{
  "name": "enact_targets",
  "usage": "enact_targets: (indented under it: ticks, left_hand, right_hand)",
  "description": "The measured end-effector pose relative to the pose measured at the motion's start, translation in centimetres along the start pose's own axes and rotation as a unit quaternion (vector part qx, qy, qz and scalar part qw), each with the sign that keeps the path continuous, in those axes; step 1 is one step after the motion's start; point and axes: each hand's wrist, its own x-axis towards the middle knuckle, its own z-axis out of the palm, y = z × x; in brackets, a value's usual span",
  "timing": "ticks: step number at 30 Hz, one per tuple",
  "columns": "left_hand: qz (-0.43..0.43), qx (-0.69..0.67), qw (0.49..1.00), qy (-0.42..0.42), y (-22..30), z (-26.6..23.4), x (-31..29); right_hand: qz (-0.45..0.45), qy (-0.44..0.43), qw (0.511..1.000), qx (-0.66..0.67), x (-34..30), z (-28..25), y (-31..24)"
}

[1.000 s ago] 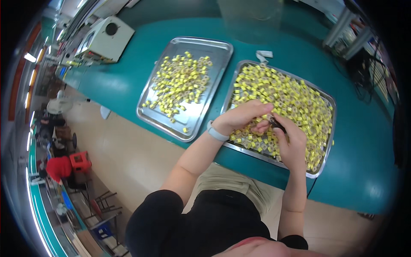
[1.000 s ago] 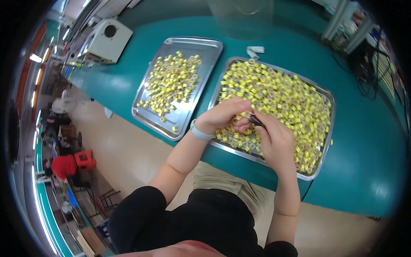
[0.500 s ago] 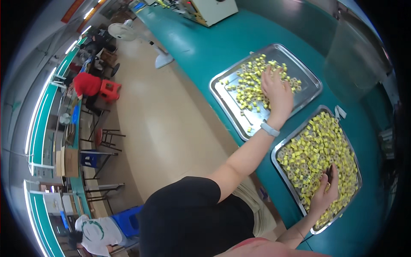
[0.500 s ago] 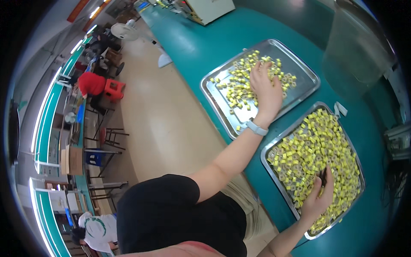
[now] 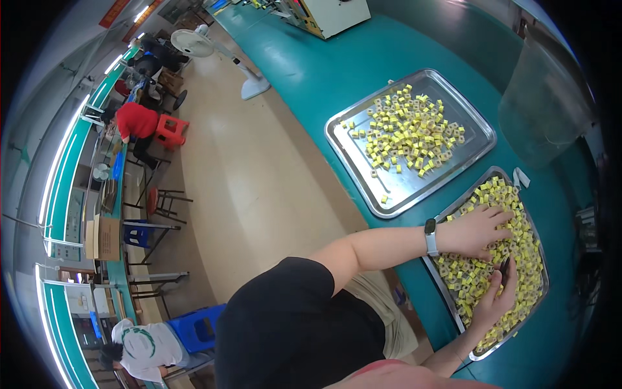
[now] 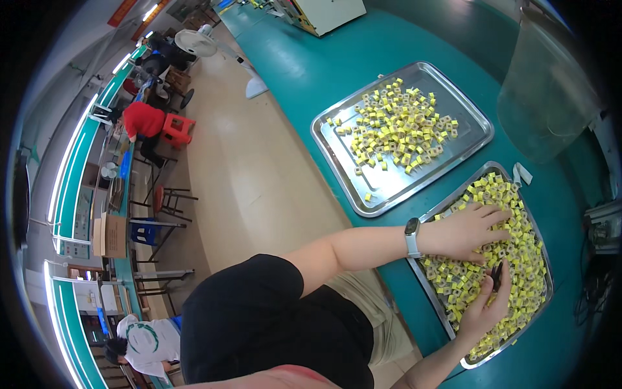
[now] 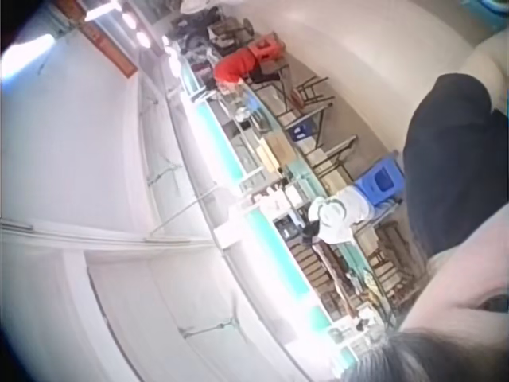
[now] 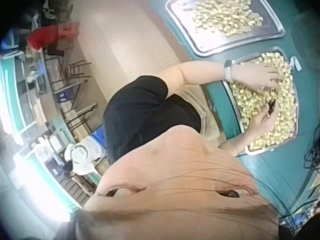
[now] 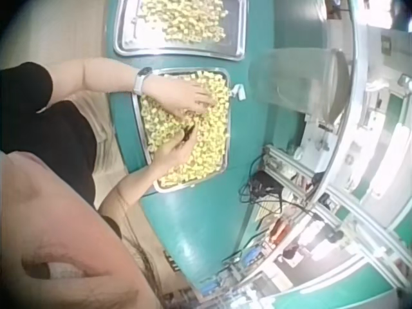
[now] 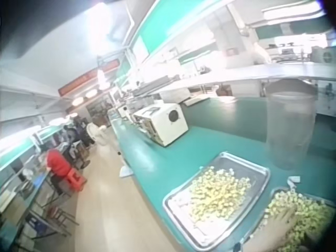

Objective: Sorting and assembling small yellow electronic components at an industrial workbench.

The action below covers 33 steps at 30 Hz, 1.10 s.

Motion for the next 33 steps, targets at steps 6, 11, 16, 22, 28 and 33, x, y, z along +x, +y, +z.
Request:
enact_targets:
  ticks: [6, 11, 16, 22, 28, 33]
  left_hand:
    - [-0.004, -0.007, 0.999, -0.044, -0.3, 0.4, 0.2]
    - [0.018, 0.030, 0.999, -0.015, -0.3, 1.1, 0.1]
    - [0.030, 0.027, 0.999, 0.001, 0.1, 0.8, -0.1]
    - [0.055, 0.038, 0.998, -0.005, 0.1, 0.6, -0.3]
    - [0.080, 0.004, 0.996, -0.048, 0.3, 1.3, 0.0]
    - [0.091, -0.116, 0.984, -0.098, 0.8, 1.3, 0.2]
  right_hand:
    - [-0.031, 0.021, 0.999, -0.014, 0.0, 0.4, -0.1]
    - [-0.034, 0.020, 0.999, -0.013, 0.0, 0.4, -0.1]
    - [-0.061, 0.021, 0.997, -0.042, 0.0, 0.5, 0.3]
    - [-0.039, 0.009, 0.999, -0.017, -0.1, 0.6, 0.2]
    - [-0.029, -0.013, 0.999, -0.024, 0.0, 0.1, -0.4]
    - [-0.019, 0.032, 0.999, -0.025, 0.0, 0.0, -0.5]
